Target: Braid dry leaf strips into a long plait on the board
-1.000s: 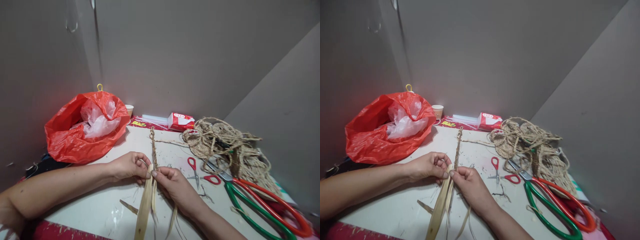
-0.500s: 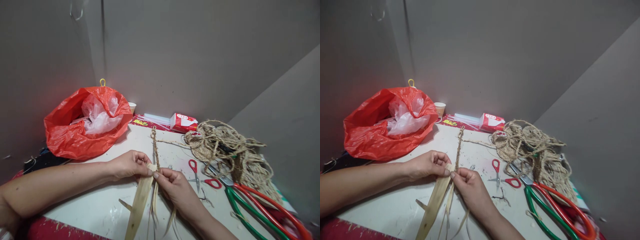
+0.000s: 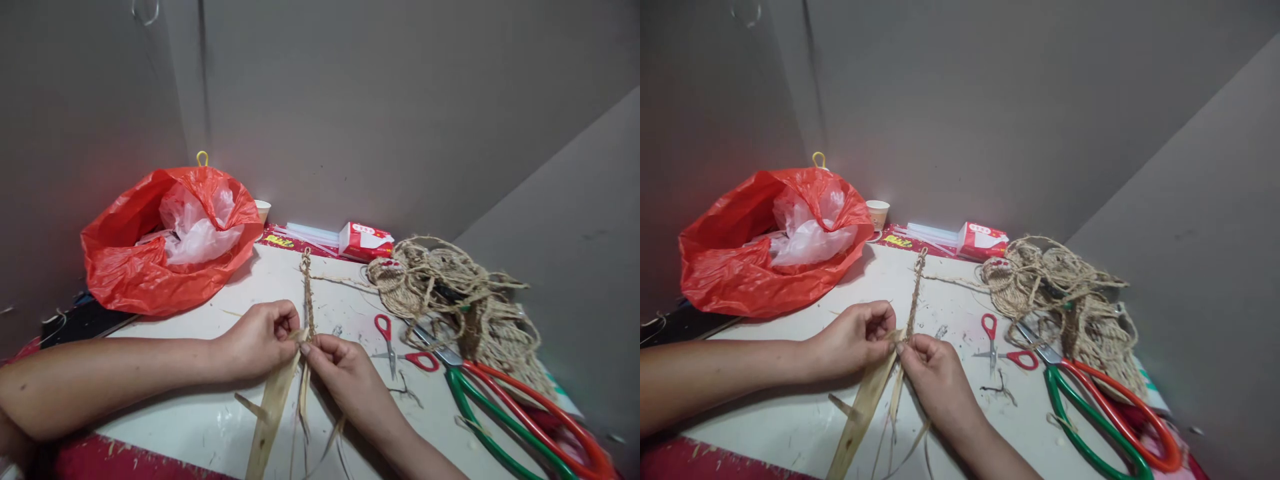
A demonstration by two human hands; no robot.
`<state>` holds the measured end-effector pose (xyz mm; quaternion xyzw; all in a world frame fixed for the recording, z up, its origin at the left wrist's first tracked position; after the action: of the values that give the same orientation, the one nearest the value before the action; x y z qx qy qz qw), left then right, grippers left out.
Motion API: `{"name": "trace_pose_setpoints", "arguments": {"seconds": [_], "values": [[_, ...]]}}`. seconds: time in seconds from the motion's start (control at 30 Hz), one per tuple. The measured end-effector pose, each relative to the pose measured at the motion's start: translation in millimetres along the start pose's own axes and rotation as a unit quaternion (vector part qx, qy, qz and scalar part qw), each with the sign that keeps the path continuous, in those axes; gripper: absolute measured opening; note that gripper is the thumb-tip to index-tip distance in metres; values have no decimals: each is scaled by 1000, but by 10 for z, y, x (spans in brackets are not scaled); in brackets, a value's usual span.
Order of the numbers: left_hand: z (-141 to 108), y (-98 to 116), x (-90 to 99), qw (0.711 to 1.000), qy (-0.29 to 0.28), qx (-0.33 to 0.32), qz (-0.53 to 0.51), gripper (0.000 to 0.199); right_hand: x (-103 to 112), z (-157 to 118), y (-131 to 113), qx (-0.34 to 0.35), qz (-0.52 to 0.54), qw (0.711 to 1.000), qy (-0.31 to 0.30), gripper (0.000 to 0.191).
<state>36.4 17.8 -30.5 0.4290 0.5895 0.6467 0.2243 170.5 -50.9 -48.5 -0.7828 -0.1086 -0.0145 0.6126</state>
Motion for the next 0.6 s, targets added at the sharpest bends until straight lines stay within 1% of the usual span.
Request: {"name": "trace_pose_setpoints", "arguments": {"seconds": [0.07, 0.23, 0.47, 0.6], "values": [[-11, 6, -16, 1000, 2, 2, -8, 11, -13, -8, -28, 3, -13, 1000, 8, 35], [12, -17, -31, 997, -11, 25, -77, 16, -21, -12, -31, 4, -22, 1000, 10, 31], [41, -55, -18, 993, -22, 5, -116, 20, -25, -41, -31, 22, -48, 998, 25, 31], [-8, 21, -34, 987, -28, -6, -155, 23, -12, -37, -27, 10, -38, 999, 27, 29]]}}
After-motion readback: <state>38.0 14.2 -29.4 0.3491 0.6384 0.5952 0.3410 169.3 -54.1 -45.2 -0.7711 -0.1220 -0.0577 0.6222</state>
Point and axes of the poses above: each hand's wrist, its own z-axis towards the middle knuckle, its own x-axis out of the back of the hand, y = z × x, the point moved 2 cm from there along z, towards the middle knuckle, and after that the axes turned 12 degrees about -y, right-handed, at the moved point
